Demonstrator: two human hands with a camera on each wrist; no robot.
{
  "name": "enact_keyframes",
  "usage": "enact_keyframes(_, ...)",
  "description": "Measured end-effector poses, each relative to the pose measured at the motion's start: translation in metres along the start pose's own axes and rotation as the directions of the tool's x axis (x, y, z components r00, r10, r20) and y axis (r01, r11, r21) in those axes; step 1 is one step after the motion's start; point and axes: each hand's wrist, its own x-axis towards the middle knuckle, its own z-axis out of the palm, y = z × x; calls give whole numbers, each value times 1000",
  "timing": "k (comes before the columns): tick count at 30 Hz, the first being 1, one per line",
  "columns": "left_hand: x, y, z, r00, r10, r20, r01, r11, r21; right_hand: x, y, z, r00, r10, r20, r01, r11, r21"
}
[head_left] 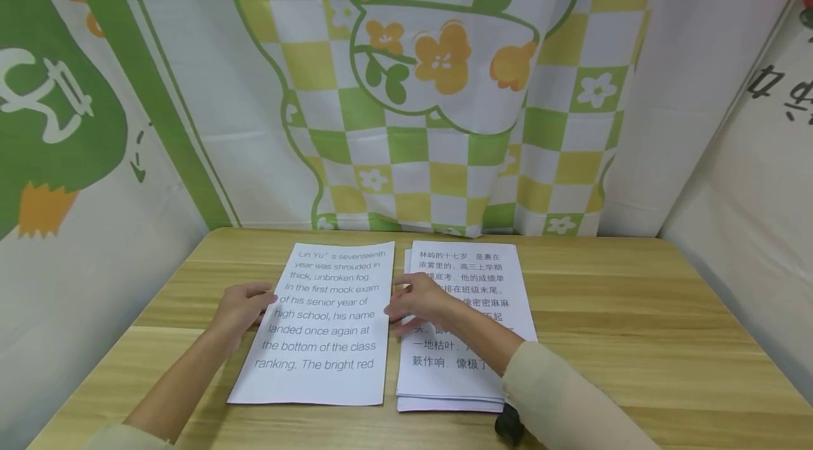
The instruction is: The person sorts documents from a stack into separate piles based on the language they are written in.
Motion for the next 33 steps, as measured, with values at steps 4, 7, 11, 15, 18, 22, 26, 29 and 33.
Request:
enact_keyframes(4, 1, 0, -1, 1000, 11, -5, -11, 1000, 0, -2, 0, -1, 1000, 0, -1, 0, 1000, 14)
enact_keyframes(7, 1, -1, -1, 1000, 12, -6, -12, 1000, 4, -3, -1, -1, 1000, 2, -6, -2, 999, 32)
enact_keyframes(11, 1, -1, -2, 1000, 8, -13, -8, 1000, 13, -4, -1, -2, 1000, -1, -8, 2, 999, 47)
enact_keyframes(15, 2, -2, -2, 1000, 8, -16, -8, 1000, 14, -6, -1, -3, 1000, -5, 3, 5, 999, 53)
enact_keyframes(18, 2, -3, -2, 1000, 8, -16, -8, 1000, 21, -8, -1, -3, 1000, -8, 15, 8, 999, 54)
enact_keyframes(22, 0, -3, -2, 1000, 9, -12, -9, 999, 35, -10, 0, -3, 1000, -16, 23, 15, 999, 43)
enact_keyframes(26, -1, -2, -1, 1000, 2, -13, -1, 999, 43, -10, 1, -3, 999, -24, 27, 23, 999, 35)
enact_keyframes(29, -1, -2, -1, 1000, -1, -17, 2, 999, 44, -9, 1, -4, 999, -28, 30, 27, 999, 33)
enact_keyframes(33, 0, -1, -1, 1000, 5, -17, -4, 999, 41, -9, 1, -4, 999, -27, 27, 26, 999, 32)
